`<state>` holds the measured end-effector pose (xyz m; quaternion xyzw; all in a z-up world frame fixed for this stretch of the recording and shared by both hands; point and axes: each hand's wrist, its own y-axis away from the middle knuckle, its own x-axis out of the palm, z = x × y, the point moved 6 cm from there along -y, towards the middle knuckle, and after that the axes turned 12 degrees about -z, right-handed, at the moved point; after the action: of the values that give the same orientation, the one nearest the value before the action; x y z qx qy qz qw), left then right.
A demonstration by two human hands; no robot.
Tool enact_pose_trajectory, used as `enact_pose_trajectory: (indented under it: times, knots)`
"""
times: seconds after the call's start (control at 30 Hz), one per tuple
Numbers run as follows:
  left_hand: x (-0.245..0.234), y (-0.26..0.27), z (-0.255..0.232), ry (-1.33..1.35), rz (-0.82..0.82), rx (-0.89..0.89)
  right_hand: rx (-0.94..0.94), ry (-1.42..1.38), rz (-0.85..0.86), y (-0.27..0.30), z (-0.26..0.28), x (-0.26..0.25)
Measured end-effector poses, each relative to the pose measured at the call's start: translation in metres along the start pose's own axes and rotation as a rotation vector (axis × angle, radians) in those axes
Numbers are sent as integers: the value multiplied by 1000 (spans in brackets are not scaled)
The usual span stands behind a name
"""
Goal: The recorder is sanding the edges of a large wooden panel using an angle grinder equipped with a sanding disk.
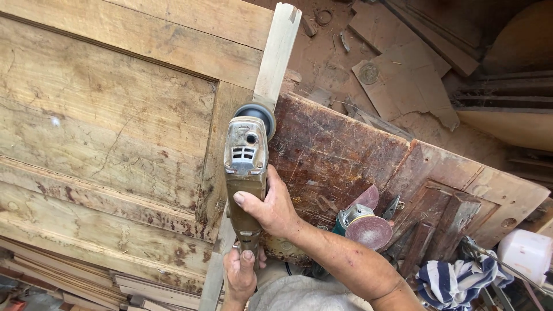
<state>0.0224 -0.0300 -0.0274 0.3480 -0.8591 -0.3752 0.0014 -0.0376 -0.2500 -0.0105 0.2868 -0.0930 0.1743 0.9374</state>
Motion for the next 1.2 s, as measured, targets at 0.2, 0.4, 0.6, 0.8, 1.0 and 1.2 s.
enact_pose_trajectory:
  times: [0.2, 0.4, 0.6, 0.8, 1.0, 1.2]
  knots:
    - [16, -6, 2, 65, 36, 27, -17, 39, -18, -4, 3, -12]
    - [19, -1, 1, 24, 52, 40, -13, 39, -14, -1, -4, -18]
    - [7, 26, 16, -30, 19, 18, 39, -65, 77, 16, -17, -7]
    - [-8, 33, 2, 193, 127, 188, -3, 70, 192, 53, 22, 11]
    - [9, 20, -94, 518, 254, 309, -242, 249, 267, 71, 83, 15]
    - [31, 18, -66, 820, 389, 112, -698, 601, 346, 111, 82, -57]
